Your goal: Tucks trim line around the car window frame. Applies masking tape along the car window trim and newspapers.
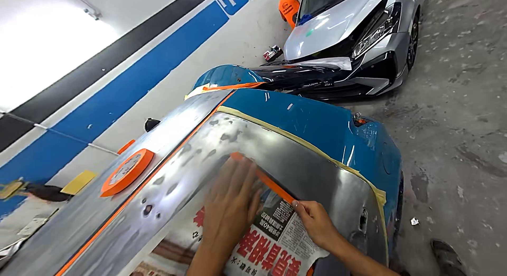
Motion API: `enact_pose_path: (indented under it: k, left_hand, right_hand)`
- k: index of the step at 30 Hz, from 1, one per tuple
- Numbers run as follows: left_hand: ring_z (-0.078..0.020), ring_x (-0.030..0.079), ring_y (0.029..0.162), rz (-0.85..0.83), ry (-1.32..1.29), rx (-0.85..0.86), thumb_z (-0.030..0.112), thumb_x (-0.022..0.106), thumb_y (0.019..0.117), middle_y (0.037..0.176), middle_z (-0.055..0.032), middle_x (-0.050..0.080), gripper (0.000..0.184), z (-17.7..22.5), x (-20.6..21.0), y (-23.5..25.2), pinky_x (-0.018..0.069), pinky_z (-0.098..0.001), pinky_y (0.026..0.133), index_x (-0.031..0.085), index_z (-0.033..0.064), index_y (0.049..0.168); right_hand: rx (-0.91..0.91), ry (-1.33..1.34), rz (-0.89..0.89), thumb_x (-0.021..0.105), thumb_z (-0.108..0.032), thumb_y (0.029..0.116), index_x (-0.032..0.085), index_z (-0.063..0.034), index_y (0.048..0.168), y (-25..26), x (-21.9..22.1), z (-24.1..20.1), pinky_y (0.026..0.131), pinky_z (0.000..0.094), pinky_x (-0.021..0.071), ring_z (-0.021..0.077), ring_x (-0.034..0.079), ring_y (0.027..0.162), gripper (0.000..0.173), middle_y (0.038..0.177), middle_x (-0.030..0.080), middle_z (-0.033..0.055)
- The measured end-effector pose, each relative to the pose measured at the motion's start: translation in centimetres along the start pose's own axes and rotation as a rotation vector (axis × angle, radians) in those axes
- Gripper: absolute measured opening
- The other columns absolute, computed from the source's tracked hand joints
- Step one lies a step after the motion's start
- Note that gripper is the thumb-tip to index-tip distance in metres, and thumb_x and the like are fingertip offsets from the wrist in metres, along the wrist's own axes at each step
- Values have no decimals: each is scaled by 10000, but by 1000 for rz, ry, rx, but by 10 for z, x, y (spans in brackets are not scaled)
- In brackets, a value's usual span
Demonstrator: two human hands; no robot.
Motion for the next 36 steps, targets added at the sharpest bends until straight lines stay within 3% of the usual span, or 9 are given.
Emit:
enact_pose_path:
  k: [3,11,17,21,24,28,32,36]
  left_hand:
    - [-349,304,1531,-42,29,0,536,368,1035,1623,-80,412,634,3,5,-2,318,-556,1200,517,153,1517]
    - [-334,125,1586,-135,62,-40,587,341,1017,1711,-120,189,765,12,14,-5,145,-547,1274,343,100,1608]
    - [-357,111,1585,-184,66,-41,599,348,1004,1713,-163,143,826,15,16,-3,109,-571,1269,276,54,1621]
    - [-362,77,1588,-194,103,-55,622,345,992,1708,-203,112,882,19,18,-3,90,-564,1273,229,18,1624]
    - [-396,75,1582,-207,56,-45,594,361,1001,1698,-243,106,843,33,25,-10,117,-592,1262,250,36,1624]
    - [-436,186,1554,-227,-8,60,557,488,972,1664,-278,206,764,82,48,-45,216,-604,1234,407,97,1577]
    - [-415,246,1541,-235,60,101,578,428,985,1659,-251,253,717,92,50,-54,237,-572,1225,427,174,1578]
    - [-448,222,1540,-245,50,109,601,415,986,1653,-279,240,719,95,46,-51,233,-589,1223,445,181,1569]
  right_hand:
    - [26,-7,-12,394,-512,1073,596,-117,730,1,-3,-2,562,388,418,147,488,571,561,614,460,-6]
    - [194,-71,-96,429,-552,1063,620,-90,740,3,-12,-3,595,395,451,162,534,603,595,633,510,25]
    - [79,33,-126,447,-457,1087,665,-78,849,-13,-18,21,626,347,492,138,575,638,498,688,573,36]
    - [148,4,-37,475,-508,1062,652,-95,795,-25,-25,44,611,368,469,142,555,616,523,653,542,18]
    - [163,52,-49,484,-490,1066,653,-84,782,-28,-26,49,614,341,471,122,551,615,524,654,547,17]
    - [162,110,-62,466,-443,1082,635,-70,763,-28,-22,50,601,330,456,117,533,604,519,647,529,16]
    - [254,331,-89,421,-399,1109,703,-25,970,-43,-11,52,643,331,606,148,715,734,489,836,716,79]
    - [367,384,-46,434,-418,1104,705,-19,1015,-49,-5,55,609,350,615,184,731,723,490,870,730,106]
Point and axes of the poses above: each hand's wrist, its own y-axis towards the middle knuckle, its own x-axis out of the palm, z = x × y, the point moved 7 cm from there along y, towards the middle knuckle
